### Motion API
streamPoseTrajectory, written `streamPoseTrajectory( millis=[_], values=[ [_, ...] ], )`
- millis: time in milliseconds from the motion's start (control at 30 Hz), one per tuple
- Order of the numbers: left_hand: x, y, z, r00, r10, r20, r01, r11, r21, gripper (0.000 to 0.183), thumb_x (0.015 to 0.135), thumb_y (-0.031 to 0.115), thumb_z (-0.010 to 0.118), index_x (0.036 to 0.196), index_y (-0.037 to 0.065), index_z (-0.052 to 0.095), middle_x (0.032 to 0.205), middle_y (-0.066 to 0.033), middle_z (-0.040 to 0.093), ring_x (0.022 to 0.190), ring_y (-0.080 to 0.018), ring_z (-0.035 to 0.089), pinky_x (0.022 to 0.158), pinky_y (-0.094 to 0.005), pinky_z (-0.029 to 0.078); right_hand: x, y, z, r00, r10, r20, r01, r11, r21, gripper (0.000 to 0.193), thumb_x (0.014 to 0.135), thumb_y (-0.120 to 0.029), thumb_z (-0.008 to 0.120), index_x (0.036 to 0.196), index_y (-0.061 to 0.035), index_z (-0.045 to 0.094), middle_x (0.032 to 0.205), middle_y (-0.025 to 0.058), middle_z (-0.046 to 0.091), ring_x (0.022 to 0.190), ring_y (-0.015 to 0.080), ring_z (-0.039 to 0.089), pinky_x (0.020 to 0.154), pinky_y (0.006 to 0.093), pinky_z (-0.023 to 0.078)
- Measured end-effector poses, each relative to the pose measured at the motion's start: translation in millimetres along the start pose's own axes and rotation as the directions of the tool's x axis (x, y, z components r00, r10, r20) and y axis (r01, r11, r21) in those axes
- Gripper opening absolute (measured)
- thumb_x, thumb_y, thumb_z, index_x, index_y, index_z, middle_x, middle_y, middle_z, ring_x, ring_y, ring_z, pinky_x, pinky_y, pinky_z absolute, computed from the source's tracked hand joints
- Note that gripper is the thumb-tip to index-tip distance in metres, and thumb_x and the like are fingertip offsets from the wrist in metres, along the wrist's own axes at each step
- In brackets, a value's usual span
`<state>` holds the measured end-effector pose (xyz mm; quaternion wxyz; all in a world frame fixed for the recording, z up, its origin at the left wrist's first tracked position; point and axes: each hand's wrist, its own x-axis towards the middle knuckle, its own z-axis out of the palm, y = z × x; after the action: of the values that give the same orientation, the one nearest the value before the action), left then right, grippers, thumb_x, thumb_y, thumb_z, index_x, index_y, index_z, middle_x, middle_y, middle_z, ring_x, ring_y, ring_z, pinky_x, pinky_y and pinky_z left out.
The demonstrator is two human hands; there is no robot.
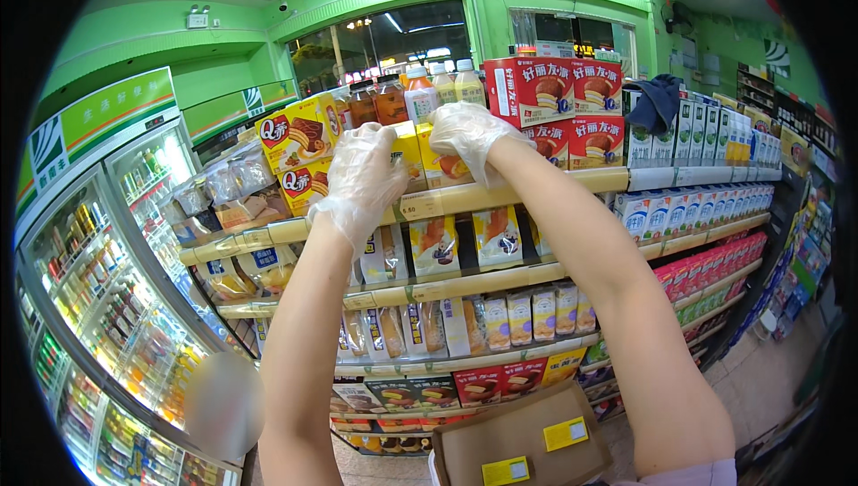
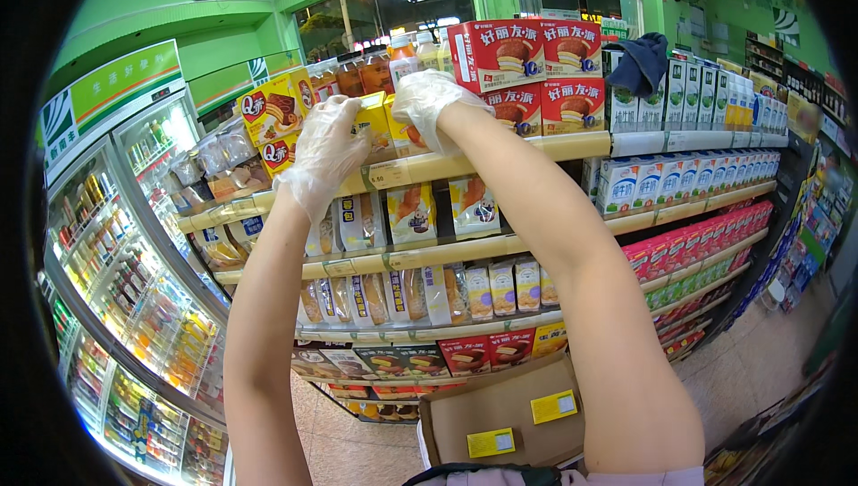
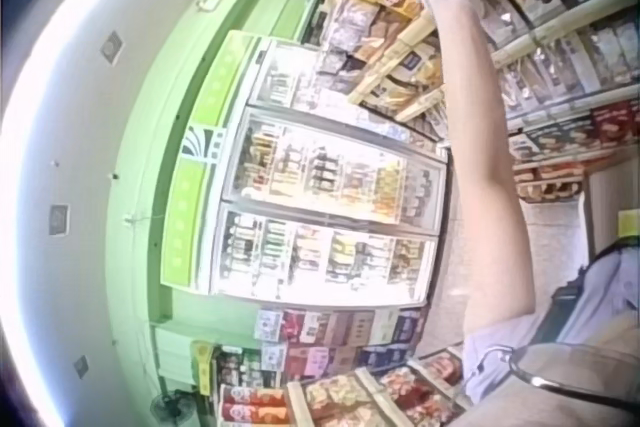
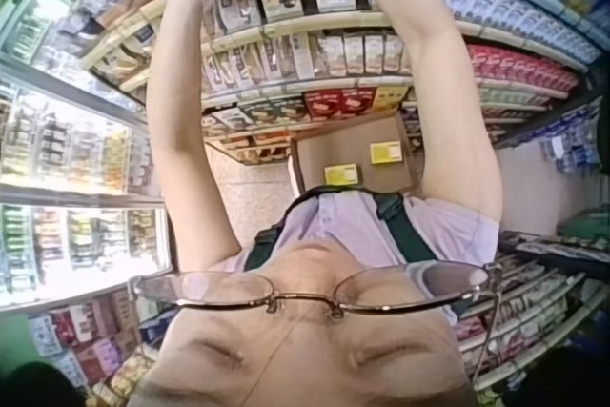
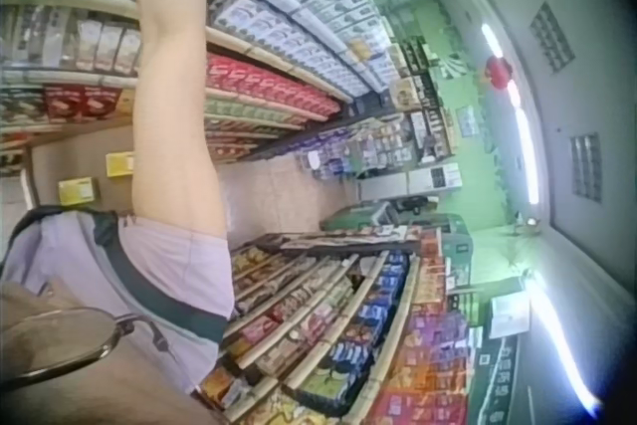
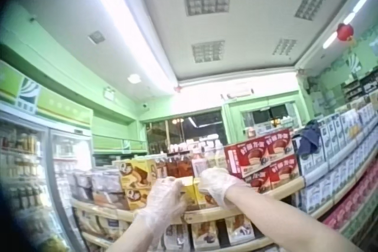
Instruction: The person removes snack boxes from a cardboard box and places them onto store shelves. They handle yellow and red boxes, arranging them in rows on the shelf while wearing gloves.
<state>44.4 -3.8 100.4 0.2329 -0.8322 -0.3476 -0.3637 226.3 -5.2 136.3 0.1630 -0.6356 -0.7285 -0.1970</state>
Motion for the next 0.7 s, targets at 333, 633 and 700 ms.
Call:
streamPoseTrajectory(
  millis=[333,633,700],
  values=[
    [26.5,-24.1,9.1,0.984,-0.028,0.174,0.028,1.0,0.004,0.022,0.092,0.009,0.053,0.113,0.011,0.06,0.102,-0.015,0.071,0.106,-0.0393,0.062,0.11,-0.0485,0.036,-6.7,-6.4,2.2,0.998,0.053,-0.029,-0.053,0.999,0.014,0.026,0.075,-0.017,0.068,0.097,-0.0052,0.075,0.099,0.0187,0.072,0.094,0.033,0.071,0.078,0.0442,0.054],
    [18.9,-17.0,-5.4,0.996,-0.01,0.089,0.011,1.0,-0.015,0.018,0.091,0.021,0.061,0.105,0.013,0.069,0.092,-0.0157,0.071,0.104,-0.0397,0.06,0.093,-0.049,0.047,-22.3,-11.1,-9.6,0.999,0.041,-0.007,-0.041,0.999,0.005,0.027,0.076,-0.018,0.067,0.099,-0.0043,0.075,0.099,0.0192,0.072,0.096,0.0339,0.069,0.08,0.0453,0.053],
    [16.9,-15.9,-0.3,0.998,-0.017,0.067,0.018,1.0,-0.01,0.019,0.092,0.02,0.06,0.108,0.013,0.068,0.091,-0.0156,0.07,0.105,-0.0392,0.06,0.096,-0.0484,0.045,-21.7,-12.6,-2.5,0.996,0.082,-0.035,-0.082,0.997,0.003,0.027,0.078,-0.018,0.066,0.1,-0.0046,0.073,0.102,0.0193,0.071,0.101,0.0344,0.068,0.086,0.0449,0.051]
  ],
)
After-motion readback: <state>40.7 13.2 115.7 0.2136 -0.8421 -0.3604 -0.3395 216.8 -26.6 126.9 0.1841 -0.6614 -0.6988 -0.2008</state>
